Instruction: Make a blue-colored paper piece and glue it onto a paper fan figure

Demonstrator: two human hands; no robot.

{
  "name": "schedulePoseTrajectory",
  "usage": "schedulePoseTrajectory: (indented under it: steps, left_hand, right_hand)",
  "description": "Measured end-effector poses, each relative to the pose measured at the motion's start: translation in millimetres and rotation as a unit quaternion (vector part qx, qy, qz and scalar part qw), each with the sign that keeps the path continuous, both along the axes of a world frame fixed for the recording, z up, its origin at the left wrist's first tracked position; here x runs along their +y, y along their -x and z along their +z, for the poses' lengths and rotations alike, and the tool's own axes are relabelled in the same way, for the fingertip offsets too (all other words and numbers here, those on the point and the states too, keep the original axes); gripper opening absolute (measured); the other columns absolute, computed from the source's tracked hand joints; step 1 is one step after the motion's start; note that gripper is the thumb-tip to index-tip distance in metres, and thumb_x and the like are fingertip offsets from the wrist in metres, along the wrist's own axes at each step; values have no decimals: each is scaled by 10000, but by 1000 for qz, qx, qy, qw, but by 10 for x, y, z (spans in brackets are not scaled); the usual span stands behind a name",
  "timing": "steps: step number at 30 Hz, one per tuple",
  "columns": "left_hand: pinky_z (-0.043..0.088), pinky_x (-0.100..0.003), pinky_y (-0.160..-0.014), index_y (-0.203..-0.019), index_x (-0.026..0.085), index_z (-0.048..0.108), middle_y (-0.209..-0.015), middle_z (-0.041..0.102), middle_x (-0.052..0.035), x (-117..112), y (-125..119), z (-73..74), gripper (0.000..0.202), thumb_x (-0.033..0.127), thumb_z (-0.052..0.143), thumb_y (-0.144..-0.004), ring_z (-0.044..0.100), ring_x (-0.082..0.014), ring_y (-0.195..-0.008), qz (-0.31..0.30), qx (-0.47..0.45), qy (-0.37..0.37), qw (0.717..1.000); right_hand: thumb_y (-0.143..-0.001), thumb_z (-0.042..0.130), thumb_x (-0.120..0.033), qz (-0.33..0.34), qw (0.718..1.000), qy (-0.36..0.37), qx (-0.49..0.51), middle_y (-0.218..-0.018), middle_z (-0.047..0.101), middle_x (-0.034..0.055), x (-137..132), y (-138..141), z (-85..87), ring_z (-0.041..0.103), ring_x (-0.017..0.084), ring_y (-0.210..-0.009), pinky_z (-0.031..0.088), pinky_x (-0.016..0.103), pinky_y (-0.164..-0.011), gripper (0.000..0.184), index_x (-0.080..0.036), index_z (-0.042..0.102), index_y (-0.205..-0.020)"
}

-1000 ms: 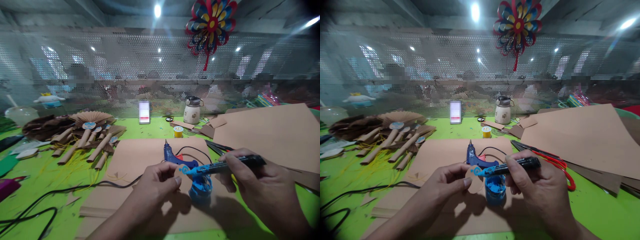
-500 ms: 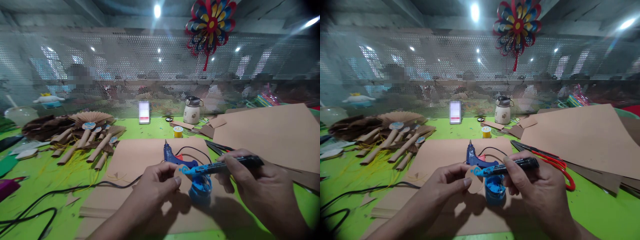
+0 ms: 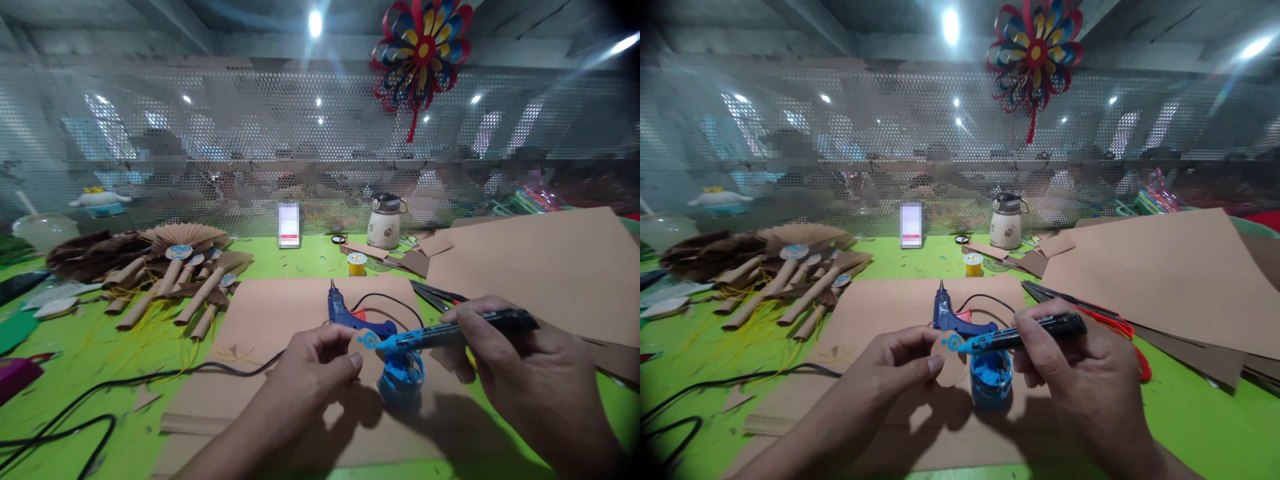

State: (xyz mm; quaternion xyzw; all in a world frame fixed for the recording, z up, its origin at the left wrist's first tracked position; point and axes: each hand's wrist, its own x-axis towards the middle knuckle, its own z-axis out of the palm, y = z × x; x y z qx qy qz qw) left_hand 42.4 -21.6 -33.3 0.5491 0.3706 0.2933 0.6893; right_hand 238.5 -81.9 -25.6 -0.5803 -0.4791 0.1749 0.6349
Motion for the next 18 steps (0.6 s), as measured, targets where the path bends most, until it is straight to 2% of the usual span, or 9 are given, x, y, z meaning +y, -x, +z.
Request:
schedulePoseTrajectory:
  steps: [2,6,13,18]
  left_hand:
    - [355,-208,-590,-859,154,670,-697,546,5,-8,0,3,167,273,664,-742,468,-90,-604,-2,-3,1,1000]
    - [362,-208,-593,-850,145,665,-701,552,5,-13,6,-2,161,270,664,-747,475,-88,-598,-6,-10,4,1000]
    - [363,-212,-593,-920,148,662,-718,571,-2,-12,6,-9,211,280,663,-756,513,-98,-613,-10,-25,27,999]
    - [368,-232,-606,-944,141,658,-736,576,-11,0,20,-24,252,304,669,-753,495,-96,-609,-12,-19,17,1000]
  right_hand:
    - [-793,658,-398,-13,1000,27,-7,-435,532,-44,-24,30,30,528,122,-385,467,208,-363,205,-231,602,-689]
    - [-798,647,-433,-5,1000,29,-10,-446,531,-42,-18,27,51,511,115,-397,457,206,-373,230,-231,612,-695]
    - [-774,694,-400,19,998,-51,36,-467,566,-22,56,-83,-45,527,122,-393,436,215,-342,211,-210,635,-705]
    - [-807,661,-396,18,1000,0,8,-468,548,-33,20,-31,-20,530,118,-412,459,210,-370,206,-221,624,-704]
